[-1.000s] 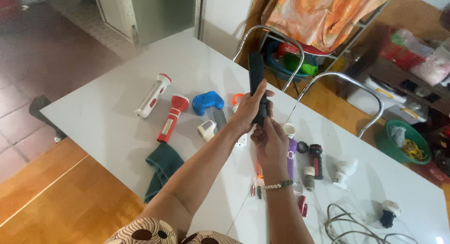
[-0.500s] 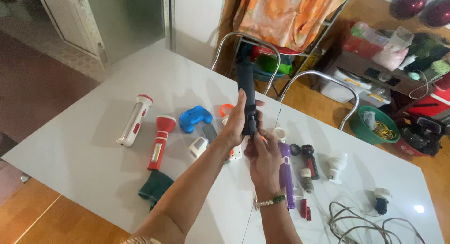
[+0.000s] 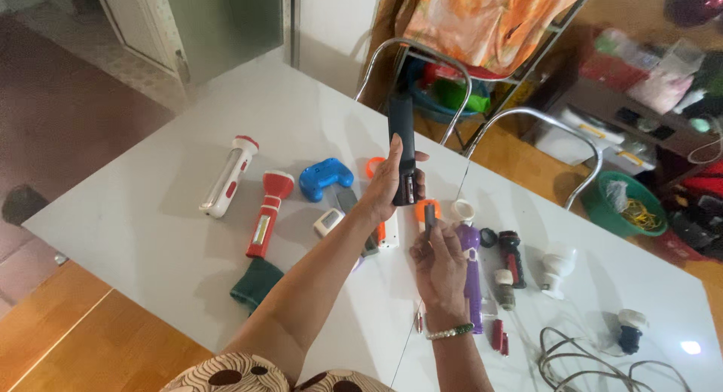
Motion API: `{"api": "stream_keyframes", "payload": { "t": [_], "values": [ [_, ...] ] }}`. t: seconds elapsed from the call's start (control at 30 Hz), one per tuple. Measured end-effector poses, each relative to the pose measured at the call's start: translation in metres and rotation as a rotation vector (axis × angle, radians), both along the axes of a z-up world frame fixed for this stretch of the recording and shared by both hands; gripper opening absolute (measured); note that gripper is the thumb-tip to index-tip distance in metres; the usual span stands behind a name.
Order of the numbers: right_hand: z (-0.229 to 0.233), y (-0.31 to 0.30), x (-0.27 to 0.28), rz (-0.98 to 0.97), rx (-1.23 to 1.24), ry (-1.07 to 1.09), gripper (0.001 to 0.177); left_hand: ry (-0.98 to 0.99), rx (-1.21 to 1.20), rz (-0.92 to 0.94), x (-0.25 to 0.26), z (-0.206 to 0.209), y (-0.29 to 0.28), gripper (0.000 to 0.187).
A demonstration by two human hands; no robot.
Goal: The person inspects a variety of small electronic devices and tools laid out on a white table. They pick up items such as flashlights, a grater, and a game controller, opening battery compartments and manipulating parts to check their condition. The person handles each object individually, examining them closely before placing them back on the table.
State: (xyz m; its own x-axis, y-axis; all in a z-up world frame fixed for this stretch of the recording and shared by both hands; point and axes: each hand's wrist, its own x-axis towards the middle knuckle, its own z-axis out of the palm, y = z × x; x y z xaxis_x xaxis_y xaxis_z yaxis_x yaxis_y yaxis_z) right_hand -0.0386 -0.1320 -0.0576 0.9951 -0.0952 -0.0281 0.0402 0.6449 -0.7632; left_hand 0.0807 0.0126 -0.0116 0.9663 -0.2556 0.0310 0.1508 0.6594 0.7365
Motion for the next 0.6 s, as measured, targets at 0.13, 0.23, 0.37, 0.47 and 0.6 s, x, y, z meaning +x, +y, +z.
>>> {"api": "stream_keyframes", "payload": {
  "t": [0.13, 0.23, 0.37, 0.47, 0.6],
  "values": [
    [-0.037, -0.002, -0.008, -0.005, -0.08, 0.036, 0.016, 0.005, 0.028, 0.005, -0.001, -0.02, 0.009, 0.084],
    [-0.068, -0.001, -0.024, -0.011, -0.159, 0.226, 0.023, 0.043, 0.058, 0.02, -0.009, -0.035, 0.016, 0.083],
    [-0.104, -0.002, -0.044, -0.012, -0.316, 0.385, 0.026, 0.095, 0.089, 0.019, -0.026, -0.045, 0.022, 0.086],
    [-0.133, -0.001, -0.063, -0.023, -0.465, 0.52, 0.026, 0.118, 0.084, -0.023, -0.039, -0.055, 0.024, 0.084],
    [-0.169, -0.001, -0.071, -0.014, -0.545, 0.59, 0.027, 0.183, 0.123, -0.027, -0.048, -0.064, 0.024, 0.084]
  ]
}}
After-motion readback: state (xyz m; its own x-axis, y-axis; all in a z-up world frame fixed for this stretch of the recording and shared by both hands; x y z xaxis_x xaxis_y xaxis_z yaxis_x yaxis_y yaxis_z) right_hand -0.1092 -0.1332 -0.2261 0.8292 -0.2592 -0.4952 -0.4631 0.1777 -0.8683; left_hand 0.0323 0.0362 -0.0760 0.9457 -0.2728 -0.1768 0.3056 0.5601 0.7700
